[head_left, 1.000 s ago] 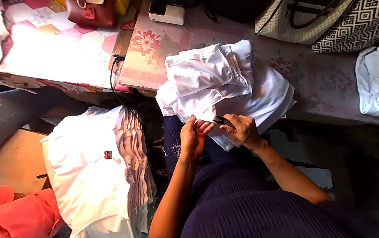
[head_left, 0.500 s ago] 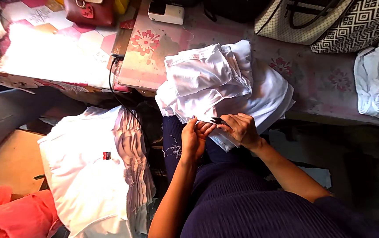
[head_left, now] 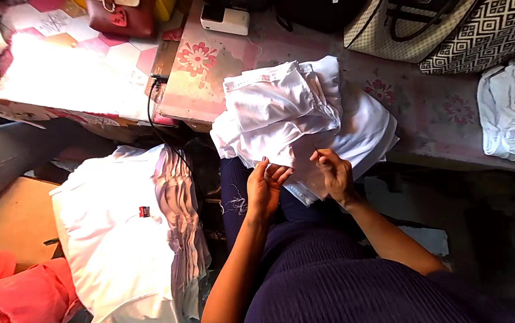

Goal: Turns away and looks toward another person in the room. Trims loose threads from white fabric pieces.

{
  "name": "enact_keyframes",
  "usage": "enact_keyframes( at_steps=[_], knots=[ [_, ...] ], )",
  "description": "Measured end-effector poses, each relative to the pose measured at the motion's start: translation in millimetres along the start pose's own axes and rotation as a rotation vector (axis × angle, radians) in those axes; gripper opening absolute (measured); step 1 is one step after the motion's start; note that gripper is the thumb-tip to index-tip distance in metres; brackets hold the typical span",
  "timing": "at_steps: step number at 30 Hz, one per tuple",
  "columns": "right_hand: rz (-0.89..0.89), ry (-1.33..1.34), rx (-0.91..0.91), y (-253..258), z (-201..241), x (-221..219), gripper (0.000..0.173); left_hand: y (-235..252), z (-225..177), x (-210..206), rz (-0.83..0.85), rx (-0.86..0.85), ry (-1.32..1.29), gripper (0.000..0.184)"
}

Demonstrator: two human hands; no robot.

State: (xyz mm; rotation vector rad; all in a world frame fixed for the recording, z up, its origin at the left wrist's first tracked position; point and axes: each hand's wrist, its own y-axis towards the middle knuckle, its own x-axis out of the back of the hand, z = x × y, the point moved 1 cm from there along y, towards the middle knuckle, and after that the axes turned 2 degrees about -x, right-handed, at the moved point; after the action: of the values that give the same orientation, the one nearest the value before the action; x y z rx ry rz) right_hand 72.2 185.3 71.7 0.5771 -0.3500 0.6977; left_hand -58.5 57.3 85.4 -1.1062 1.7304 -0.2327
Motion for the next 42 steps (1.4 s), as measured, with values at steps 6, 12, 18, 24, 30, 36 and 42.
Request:
enact_keyframes(
  at_steps=[6, 12, 18, 24, 30, 36, 42],
  knots=[
    [0.219, 0.615, -0.790, 12.5, 12.6, -26.9, 0.010, 2.8, 3.9, 6.3, 0.048, -0.116, 0.108, 0.035],
    [0.145, 0.716, -0.814, 18.8, 21.3, -31.8, 0.009, 1.8, -10.2, 43.4, 0.042, -0.208, 0.386, 0.028],
    [0.161, 0.663, -0.800, 15.7, 19.9, -30.4, 0.009, -7.8, -29.9, 61.1, 0.094, -0.391, 1.380, 0.027],
    [0.177, 0.629, -0.783, 18.2, 21.6, -30.8, 0.008, 14.4, -19.8, 36.3, 0.193, -0.259, 0.527, 0.009],
    [0.212, 0.639, -0.801, 19.4, 18.9, -29.4, 0.007, -4.7, -73.1, 70.0, -0.006, -0.003, 1.955, 0.027],
    [0.226, 0.601, -0.792, 19.2, 18.9, -31.6, 0.009, 13.1, -17.6, 45.8, 0.172, -1.244, 1.388, 0.038],
    [0.026, 0.160, -0.417, 11.8, 25.6, -18.2, 0.012, 30.9, -17.4, 37.9, 0.213, -1.344, 1.299, 0.006]
  ],
)
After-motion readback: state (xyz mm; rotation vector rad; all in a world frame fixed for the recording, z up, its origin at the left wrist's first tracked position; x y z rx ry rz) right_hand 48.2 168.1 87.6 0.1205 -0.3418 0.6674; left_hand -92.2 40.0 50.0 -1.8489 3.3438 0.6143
